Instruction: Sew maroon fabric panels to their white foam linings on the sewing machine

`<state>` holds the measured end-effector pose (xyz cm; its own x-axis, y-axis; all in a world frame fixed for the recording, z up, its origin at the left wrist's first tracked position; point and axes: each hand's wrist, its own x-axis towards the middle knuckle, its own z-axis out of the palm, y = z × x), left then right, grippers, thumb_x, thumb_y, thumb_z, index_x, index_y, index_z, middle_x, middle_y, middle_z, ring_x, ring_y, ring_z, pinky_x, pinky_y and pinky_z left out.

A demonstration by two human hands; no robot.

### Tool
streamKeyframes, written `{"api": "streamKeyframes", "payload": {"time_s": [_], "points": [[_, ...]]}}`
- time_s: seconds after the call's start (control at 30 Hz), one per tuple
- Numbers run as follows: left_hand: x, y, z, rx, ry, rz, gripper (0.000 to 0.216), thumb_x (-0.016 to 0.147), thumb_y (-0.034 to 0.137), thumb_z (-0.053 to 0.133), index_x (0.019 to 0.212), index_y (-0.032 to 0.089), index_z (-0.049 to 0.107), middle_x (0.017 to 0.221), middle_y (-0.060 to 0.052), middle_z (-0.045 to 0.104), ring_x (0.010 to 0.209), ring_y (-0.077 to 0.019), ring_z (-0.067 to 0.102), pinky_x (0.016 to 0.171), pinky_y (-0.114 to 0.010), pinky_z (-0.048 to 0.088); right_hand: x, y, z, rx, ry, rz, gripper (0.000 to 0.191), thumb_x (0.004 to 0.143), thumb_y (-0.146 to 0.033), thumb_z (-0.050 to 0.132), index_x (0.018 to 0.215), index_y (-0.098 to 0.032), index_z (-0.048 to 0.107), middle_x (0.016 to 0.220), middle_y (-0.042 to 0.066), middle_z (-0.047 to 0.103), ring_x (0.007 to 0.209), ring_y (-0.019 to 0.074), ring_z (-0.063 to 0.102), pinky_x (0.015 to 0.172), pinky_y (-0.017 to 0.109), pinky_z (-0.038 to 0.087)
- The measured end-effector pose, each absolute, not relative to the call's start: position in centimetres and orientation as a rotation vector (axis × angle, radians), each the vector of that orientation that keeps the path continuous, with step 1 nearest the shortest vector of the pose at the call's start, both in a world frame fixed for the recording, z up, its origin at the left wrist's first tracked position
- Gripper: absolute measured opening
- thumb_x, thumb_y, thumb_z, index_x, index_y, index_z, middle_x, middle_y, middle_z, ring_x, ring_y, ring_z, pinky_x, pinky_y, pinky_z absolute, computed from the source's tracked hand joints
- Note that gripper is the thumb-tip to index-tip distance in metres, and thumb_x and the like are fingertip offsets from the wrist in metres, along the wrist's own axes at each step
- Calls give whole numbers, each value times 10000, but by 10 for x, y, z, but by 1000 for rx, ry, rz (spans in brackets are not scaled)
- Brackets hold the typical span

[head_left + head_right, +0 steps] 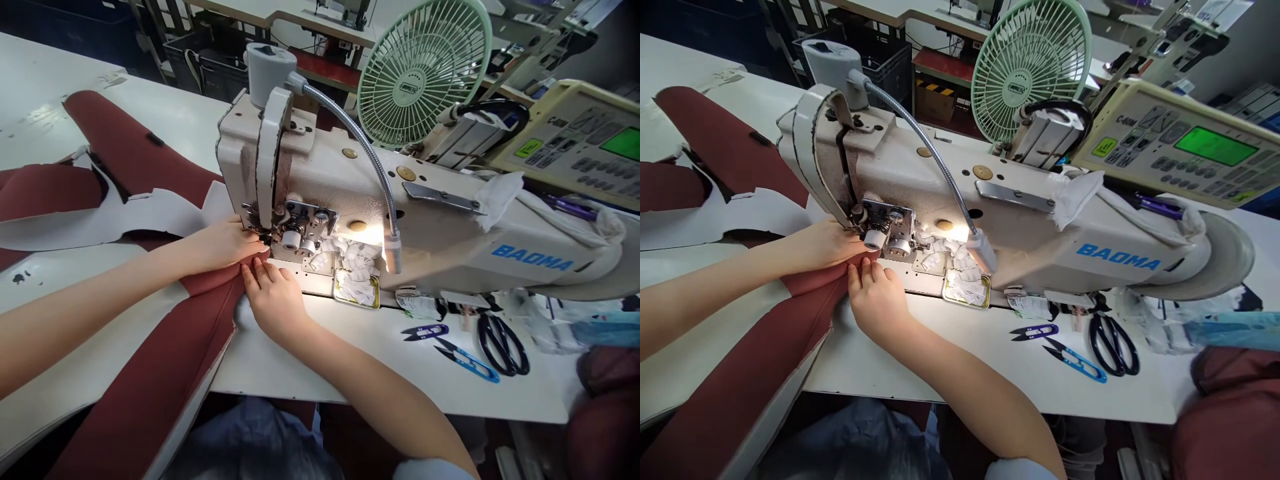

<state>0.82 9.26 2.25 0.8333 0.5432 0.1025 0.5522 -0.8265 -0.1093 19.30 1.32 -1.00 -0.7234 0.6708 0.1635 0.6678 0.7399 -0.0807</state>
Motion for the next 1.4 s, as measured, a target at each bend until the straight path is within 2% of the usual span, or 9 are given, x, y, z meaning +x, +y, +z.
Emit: {"api": "streamKeyframes", "payload": {"time_s": [0.3, 0.57, 0.67, 0.83, 0.97, 1.07, 1.17, 1.3, 1.4], "points": [[27, 71, 14, -2700, -1003, -312, 218, 923, 125, 508, 790, 165, 677, 764, -66, 643, 780, -230, 587, 788, -362, 430, 191, 16, -9, -1086, -2752, 48, 387, 971, -145, 441, 1296, -5, 597, 1289, 235, 635, 1152, 296, 572, 899, 408, 510], [10, 77, 29, -2772, -953, -327, 296, 922, 86, 442, 921, 232, 701, 819, -16, 696, 853, -214, 605, 889, -378, 398, 221, 8, 15, -1147, -2703, 269, 438, 1006, -260, 505, 1420, -116, 502, 1443, 136, 550, 1193, 238, 564, 951, 363, 504], [9, 68, 35, -2750, -954, -284, 300, 936, 72, 403, 938, 194, 677, 862, -26, 701, 853, -210, 606, 905, -373, 402, 269, -5, 28, -1348, -2565, 185, 327, 1002, -203, 493, 1303, -131, 596, 1238, 112, 673, 1030, 214, 621, 857, 320, 511], [18, 60, 26, -2879, -1311, -125, 225, 856, 90, 438, 819, 191, 636, 709, -38, 593, 639, -184, 552, 664, -318, 394, 346, -20, 20, -1708, -2275, -169, 210, 1006, -190, 485, 1034, -149, 690, 993, 87, 709, 904, 212, 636, 757, 296, 481], [11, 63, 10, -2977, -1767, -483, 251, 849, 180, 396, 854, 200, 646, 908, -58, 679, 893, -230, 632, 786, -328, 464, 368, -18, 3, -1728, -2271, -350, 220, 1009, -178, 488, 1016, -170, 707, 963, 71, 724, 876, 203, 637, 720, 287, 465], [1, 63, 6, -2929, -2167, -1033, 328, 839, 233, 380, 1003, 215, 664, 1092, -39, 694, 960, -219, 647, 880, -332, 494, 369, -18, 4, -1682, -2256, -351, 222, 1011, -192, 494, 981, -186, 714, 925, 59, 728, 868, 200, 645, 738, 289, 470], [-4, 64, 12, -2918, -2406, -1318, 336, 815, 239, 390, 981, 207, 681, 1068, -33, 700, 891, -192, 651, 850, -305, 520, 358, -22, 15, -1637, -2167, -262, 203, 1009, -207, 504, 1002, -183, 706, 940, 55, 724, 872, 193, 653, 772, 290, 482], [-4, 68, 18, -3143, -2108, -1187, 308, 816, 267, 413, 701, 192, 688, 908, -49, 647, 937, -203, 610, 903, -306, 483, 311, -23, 31, -1518, -2135, 13, 170, 997, -216, 538, 962, -200, 703, 922, 31, 718, 761, 136, 653, 667, 241, 469], [-5, 71, 14, -3248, -2002, -990, 295, 827, 383, 521, 737, 205, 738, 871, -46, 590, 875, -200, 583, 866, -319, 471, 260, -8, 32, -1342, -2198, 44, 202, 1007, -223, 519, 959, -207, 715, 900, 21, 729, 685, 105, 646, 600, 227, 447]]}}
